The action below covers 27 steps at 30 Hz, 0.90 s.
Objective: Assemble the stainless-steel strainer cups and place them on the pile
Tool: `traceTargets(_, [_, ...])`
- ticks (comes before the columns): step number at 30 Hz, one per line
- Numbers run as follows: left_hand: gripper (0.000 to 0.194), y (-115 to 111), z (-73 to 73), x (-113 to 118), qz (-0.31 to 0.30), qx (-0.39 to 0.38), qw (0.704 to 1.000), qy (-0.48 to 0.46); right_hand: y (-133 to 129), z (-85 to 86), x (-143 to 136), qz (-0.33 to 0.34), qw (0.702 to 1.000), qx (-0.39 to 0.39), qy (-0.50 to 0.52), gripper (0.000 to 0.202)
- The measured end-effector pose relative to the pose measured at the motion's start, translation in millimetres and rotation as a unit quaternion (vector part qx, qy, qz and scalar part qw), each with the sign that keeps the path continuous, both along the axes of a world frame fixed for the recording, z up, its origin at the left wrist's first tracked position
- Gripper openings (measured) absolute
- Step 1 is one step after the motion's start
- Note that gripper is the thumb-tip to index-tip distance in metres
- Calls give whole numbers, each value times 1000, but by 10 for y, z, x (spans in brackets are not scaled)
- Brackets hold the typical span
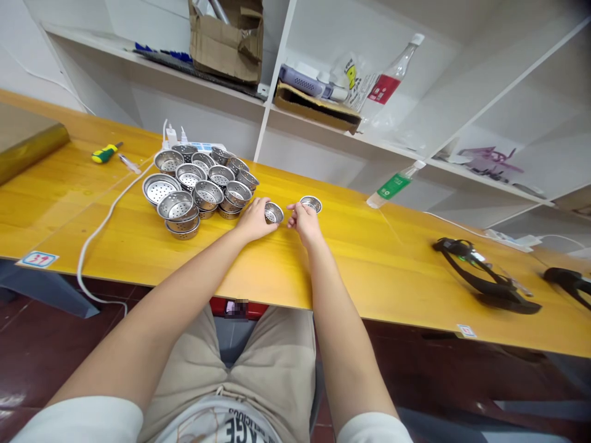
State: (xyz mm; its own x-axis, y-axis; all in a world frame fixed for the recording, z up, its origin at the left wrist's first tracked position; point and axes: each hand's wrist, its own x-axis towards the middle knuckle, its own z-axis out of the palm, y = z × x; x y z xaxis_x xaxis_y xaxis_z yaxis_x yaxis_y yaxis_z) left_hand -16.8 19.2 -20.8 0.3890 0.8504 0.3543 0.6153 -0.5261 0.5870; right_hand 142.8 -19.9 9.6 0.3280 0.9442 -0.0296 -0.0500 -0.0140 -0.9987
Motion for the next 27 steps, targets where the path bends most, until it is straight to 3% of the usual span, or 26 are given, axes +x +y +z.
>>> traceTargets(9, [62, -1, -10, -12, -19, 9, 1000, 8, -23, -29, -62, 46, 998, 47, -26, 41])
traceTargets(13, [55, -6, 2, -2, -19, 7, 1000, 16, -69, 31, -78, 37, 994, 95, 32, 46])
traceTargets(19, [54, 4, -30, 13, -22, 13, 999, 19, -145, 134, -100, 126, 979, 69, 148, 44])
traceTargets(24, [59, -56, -27, -8, -40, 132, 990, 23, -164, 158, -69, 184, 959, 26, 215, 38])
traceTargets(27, [41, -106, 16, 2, -84, 200, 974, 59, -158, 156, -38, 197, 949, 11, 244, 37])
